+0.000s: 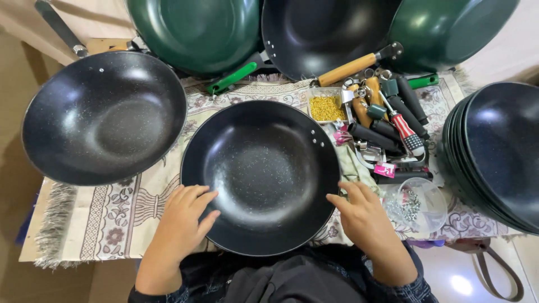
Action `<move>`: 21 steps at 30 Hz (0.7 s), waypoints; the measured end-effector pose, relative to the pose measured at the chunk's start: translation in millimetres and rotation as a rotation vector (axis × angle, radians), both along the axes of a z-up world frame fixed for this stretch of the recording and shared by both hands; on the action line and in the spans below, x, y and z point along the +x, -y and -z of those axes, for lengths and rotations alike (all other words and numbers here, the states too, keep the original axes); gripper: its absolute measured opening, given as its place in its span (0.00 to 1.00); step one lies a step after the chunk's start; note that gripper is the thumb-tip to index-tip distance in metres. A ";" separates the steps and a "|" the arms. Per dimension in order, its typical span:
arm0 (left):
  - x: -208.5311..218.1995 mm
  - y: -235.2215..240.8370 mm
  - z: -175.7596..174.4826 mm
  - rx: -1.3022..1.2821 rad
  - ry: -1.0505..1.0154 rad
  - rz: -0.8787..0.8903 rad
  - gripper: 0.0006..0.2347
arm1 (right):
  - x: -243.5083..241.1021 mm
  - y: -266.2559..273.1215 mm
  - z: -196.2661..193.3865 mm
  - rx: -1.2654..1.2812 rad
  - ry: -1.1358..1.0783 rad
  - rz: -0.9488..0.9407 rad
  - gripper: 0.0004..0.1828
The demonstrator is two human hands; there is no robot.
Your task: Assembling handles onto woks using a screwdriver and screws
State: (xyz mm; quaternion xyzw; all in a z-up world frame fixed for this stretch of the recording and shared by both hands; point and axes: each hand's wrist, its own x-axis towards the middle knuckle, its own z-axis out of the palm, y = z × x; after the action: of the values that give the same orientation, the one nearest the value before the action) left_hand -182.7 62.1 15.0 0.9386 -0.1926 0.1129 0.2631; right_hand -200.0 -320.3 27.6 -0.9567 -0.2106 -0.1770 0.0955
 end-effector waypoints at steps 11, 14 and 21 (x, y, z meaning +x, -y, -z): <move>-11.0 10.8 -11.2 -0.055 -0.096 0.176 0.13 | -9.5 -45.0 -1.1 0.104 -0.027 -0.363 0.12; -12.5 7.1 -4.1 -0.042 -0.209 0.226 0.15 | -10.1 -55.6 -0.8 0.085 -0.014 -0.381 0.13; -4.8 -10.1 5.1 -0.047 -0.288 0.146 0.12 | -10.9 -74.7 7.4 0.065 0.095 -0.356 0.13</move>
State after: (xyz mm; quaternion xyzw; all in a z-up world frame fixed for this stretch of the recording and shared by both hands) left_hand -187.5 72.2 9.9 0.9221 -0.2177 -0.0377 0.3176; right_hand -210.9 -245.6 20.3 -0.8912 -0.3750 -0.2091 0.1462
